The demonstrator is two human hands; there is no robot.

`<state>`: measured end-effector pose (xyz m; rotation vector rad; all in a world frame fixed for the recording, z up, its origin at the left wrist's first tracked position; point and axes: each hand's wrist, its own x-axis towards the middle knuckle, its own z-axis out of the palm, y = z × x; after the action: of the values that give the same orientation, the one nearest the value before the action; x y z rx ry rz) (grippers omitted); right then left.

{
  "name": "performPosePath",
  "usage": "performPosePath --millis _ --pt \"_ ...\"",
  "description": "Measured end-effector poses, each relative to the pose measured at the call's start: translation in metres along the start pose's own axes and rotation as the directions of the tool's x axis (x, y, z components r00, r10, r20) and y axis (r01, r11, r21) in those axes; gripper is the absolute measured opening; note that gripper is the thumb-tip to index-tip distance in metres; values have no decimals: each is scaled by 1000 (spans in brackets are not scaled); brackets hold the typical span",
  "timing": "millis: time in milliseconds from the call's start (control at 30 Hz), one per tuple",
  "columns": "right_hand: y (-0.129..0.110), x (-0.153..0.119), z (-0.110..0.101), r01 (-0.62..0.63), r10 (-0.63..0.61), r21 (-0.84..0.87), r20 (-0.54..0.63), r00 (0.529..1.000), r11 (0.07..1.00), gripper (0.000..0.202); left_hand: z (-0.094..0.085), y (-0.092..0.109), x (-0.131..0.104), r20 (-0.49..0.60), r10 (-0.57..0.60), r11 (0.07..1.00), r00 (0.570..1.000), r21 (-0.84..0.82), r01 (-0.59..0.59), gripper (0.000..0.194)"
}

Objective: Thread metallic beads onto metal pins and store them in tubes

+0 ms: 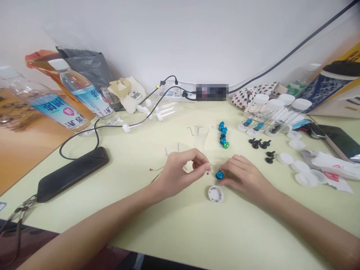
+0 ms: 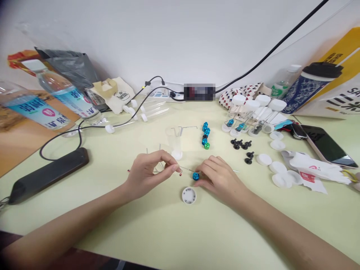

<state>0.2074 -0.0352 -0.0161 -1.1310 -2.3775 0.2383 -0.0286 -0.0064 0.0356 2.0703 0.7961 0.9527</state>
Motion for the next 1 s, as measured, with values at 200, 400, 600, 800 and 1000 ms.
performPosePath --millis 200,400,600,800,1000 --pt "2 1 -2 -3 3 41 2 1000 999 20 -3 1 3 21 17 984 1000 175 -20 11" --pt "-1 0 -1 17 -16 32 -8 1000 999 15 1 -2 1 48 40 978 998 204 -49 10" --pt "1 0 2 44 -43 21 -42 998 999 14 3 -4 1 31 87 978 996 188 -91 10" --pt "0 1 1 54 -52 20 -50 997 998 12 6 -4 2 -3 106 973 994 205 -103 9" --pt "0 0 2 63 -62 10 -45 997 998 12 7 -4 3 -5 150 961 989 237 -145 8"
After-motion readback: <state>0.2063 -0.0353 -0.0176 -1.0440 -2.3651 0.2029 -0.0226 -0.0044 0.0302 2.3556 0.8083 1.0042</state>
